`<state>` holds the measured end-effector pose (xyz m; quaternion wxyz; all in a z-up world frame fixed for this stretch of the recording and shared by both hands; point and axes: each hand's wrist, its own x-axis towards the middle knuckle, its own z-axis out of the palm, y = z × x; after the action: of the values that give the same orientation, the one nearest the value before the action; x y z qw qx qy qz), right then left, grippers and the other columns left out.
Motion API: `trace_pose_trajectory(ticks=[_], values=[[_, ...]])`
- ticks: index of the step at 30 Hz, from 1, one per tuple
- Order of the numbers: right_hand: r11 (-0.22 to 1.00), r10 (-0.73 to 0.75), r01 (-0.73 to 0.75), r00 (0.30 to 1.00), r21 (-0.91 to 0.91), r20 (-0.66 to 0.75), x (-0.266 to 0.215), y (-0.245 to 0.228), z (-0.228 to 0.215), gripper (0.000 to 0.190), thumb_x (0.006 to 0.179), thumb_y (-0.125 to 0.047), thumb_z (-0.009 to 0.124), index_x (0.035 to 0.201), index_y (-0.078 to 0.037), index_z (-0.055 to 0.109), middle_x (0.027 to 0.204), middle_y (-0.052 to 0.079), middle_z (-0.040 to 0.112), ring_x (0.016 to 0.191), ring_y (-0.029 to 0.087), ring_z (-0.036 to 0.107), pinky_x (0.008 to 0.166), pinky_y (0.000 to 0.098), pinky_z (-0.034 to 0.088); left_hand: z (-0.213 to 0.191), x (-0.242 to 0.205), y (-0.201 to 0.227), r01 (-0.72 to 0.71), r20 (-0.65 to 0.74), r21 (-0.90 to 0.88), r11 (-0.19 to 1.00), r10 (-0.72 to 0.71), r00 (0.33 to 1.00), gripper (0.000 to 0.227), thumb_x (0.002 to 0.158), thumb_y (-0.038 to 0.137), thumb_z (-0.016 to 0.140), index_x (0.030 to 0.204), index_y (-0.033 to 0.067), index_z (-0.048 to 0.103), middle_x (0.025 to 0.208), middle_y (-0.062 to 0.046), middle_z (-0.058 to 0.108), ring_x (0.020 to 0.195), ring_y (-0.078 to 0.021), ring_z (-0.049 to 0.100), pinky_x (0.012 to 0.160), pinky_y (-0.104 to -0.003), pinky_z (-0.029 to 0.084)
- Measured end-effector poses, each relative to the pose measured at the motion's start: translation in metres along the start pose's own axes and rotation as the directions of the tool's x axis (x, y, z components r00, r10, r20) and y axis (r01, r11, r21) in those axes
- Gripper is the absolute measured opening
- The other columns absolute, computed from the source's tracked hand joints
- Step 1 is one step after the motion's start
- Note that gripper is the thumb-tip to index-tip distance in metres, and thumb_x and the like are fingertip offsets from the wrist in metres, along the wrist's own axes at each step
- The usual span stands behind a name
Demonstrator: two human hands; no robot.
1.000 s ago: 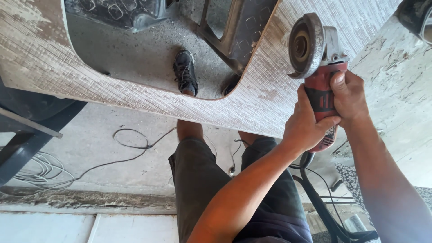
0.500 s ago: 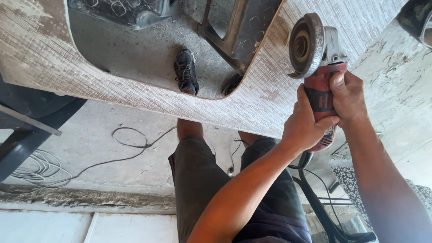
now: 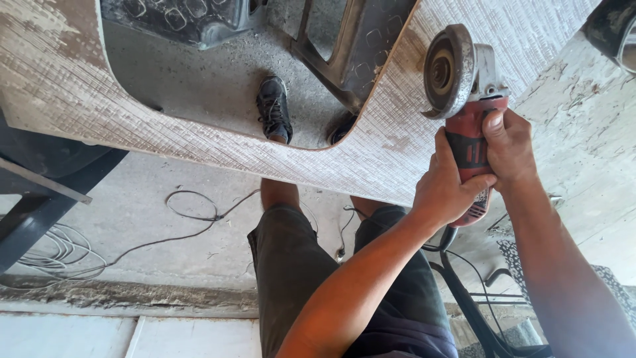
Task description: Using an angle grinder to smooth and shape the edges of a cutout in a slab of material.
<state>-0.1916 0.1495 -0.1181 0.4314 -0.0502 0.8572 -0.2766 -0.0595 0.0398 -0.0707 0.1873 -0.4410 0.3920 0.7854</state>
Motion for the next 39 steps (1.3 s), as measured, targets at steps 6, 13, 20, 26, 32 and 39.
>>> trace_pose_trajectory(ticks=[6,13,20,26,32,39], values=[[0.999,0.020,-0.021,0.999,-0.025,-0.046,-0.003,0.001,0.004,0.076,0.083,-0.085,0.055,0.092,-0.009,0.056,0.079,-0.002,0.047,0.075,0.007,0.040,0.058,0.0262,0.038,0.000,0.003,-0.008,-0.029,-0.005,0.037,0.999,0.029,1.000,0.108,0.072,0.041,0.063,0.159,0.0107,0.006,0.139,-0.022,0.051,0.116,-0.0453,0.058,0.087,-0.056,0.047],[0.996,0.045,-0.041,0.997,0.079,-0.056,-0.010,0.004,0.014,0.074,0.079,-0.085,0.059,0.089,-0.012,0.054,0.075,-0.004,0.047,0.072,0.007,0.043,0.057,0.0273,0.041,-0.009,-0.002,-0.006,-0.016,0.006,0.072,0.997,0.015,1.000,0.103,0.074,0.038,0.065,0.157,0.0123,0.009,0.128,-0.021,0.056,0.109,-0.0439,0.061,0.084,-0.056,0.049],[0.998,-0.003,0.009,0.996,0.070,-0.092,-0.007,0.023,0.019,0.070,0.091,-0.081,0.058,0.091,-0.011,0.059,0.071,-0.001,0.048,0.068,0.009,0.045,0.057,0.0276,0.040,-0.022,-0.005,-0.007,0.014,0.060,0.145,0.989,-0.023,0.998,0.106,0.077,0.041,0.064,0.160,0.0154,0.005,0.136,-0.021,0.052,0.118,-0.0447,0.060,0.097,-0.057,0.045],[0.995,-0.050,0.058,0.994,0.077,-0.101,-0.011,0.016,0.027,0.063,0.103,-0.073,0.058,0.086,-0.013,0.059,0.063,0.003,0.050,0.060,0.012,0.050,0.053,0.0281,0.041,-0.028,-0.005,-0.009,0.015,0.120,0.174,0.985,-0.037,0.992,0.106,0.080,0.043,0.063,0.162,0.0175,0.000,0.143,-0.022,0.047,0.125,-0.0472,0.058,0.110,-0.060,0.039],[0.994,-0.054,0.063,0.993,0.089,-0.103,0.001,0.051,0.019,0.062,0.104,-0.072,0.060,0.085,-0.013,0.058,0.062,0.004,0.050,0.059,0.012,0.050,0.053,0.0283,0.043,-0.030,-0.005,-0.011,0.000,0.130,0.161,0.987,-0.021,0.991,0.107,0.080,0.043,0.063,0.162,0.0163,-0.001,0.143,-0.023,0.046,0.124,-0.0484,0.058,0.110,-0.061,0.039],[0.991,-0.061,0.074,0.992,0.114,-0.109,0.001,0.046,0.019,0.061,0.103,-0.071,0.063,0.085,-0.013,0.058,0.061,0.004,0.050,0.059,0.012,0.052,0.053,0.0282,0.044,-0.023,-0.001,-0.016,0.001,0.105,0.159,0.987,-0.018,0.994,0.106,0.080,0.042,0.063,0.162,0.0166,0.000,0.143,-0.023,0.047,0.124,-0.0483,0.058,0.110,-0.061,0.039]])
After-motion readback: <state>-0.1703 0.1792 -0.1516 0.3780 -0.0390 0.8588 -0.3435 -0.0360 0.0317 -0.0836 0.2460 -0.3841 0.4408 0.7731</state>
